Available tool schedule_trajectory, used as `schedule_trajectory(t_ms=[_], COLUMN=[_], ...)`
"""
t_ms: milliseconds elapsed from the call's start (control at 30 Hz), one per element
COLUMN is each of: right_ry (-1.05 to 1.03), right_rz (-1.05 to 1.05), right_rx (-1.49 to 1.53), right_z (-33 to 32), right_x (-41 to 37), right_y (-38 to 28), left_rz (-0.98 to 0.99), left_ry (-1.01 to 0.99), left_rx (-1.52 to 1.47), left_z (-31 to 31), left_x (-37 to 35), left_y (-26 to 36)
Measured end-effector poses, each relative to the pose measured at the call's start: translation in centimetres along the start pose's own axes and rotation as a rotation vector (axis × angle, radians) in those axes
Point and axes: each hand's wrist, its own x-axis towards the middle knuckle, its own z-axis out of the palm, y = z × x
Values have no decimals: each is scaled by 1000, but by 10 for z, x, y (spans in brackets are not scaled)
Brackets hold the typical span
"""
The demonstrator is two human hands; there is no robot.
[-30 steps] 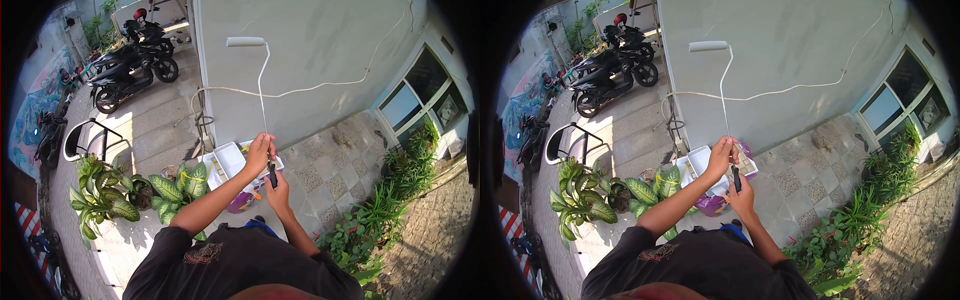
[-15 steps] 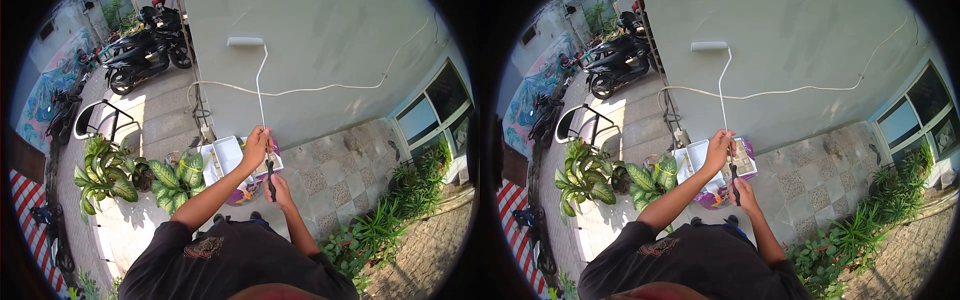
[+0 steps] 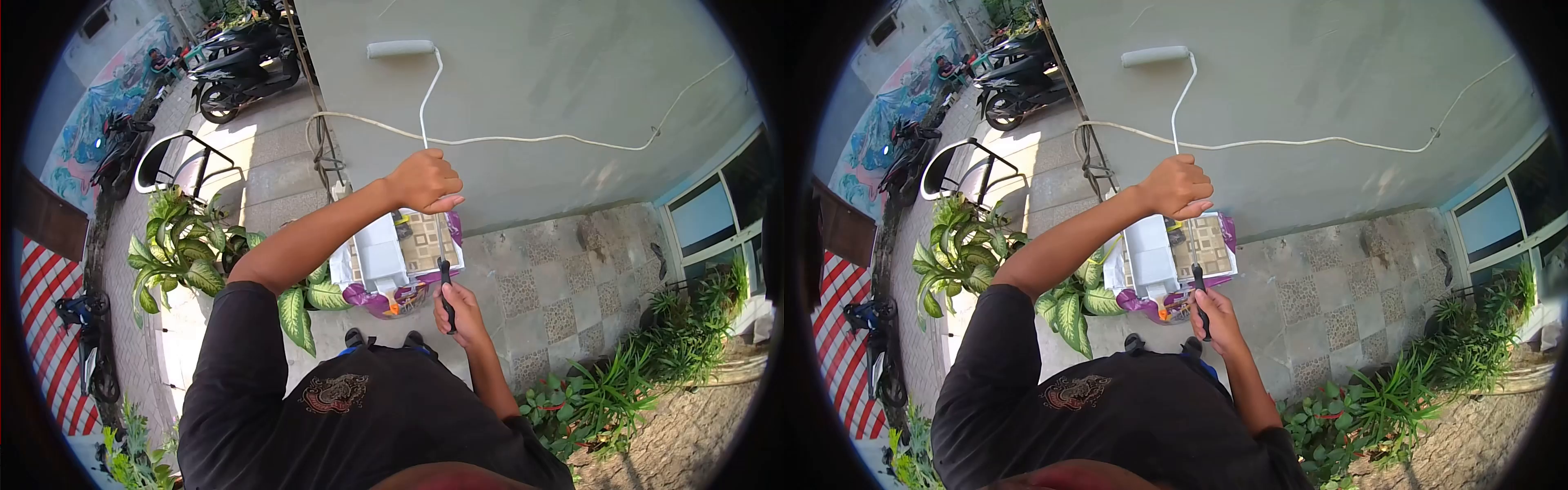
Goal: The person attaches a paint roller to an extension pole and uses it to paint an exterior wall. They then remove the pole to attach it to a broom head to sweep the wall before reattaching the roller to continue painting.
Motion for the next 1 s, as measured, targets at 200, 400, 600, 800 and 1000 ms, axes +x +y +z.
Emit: schedule_trajectory(t_ms=[200,400,600,800,1000], right_ry=[90,113,85,101,93], right_rz=[5,-24,-69,-47,-38], right_rx=[-163,-207,-215,-236,-226], right_z=[5,1,2,-1,3], right_x=[-5,3,15,12,16], right_y=[-18,3,-18,-6,0], left_rz=[89,111,155,141,148], left_ry=[88,129,89,8,7], left_rx=[63,49,110,101,97], left_z=[11,16,0,6,6], left_x=[4,-3,14,5,2], left_y=[-11,-7,-24,-19,-19])
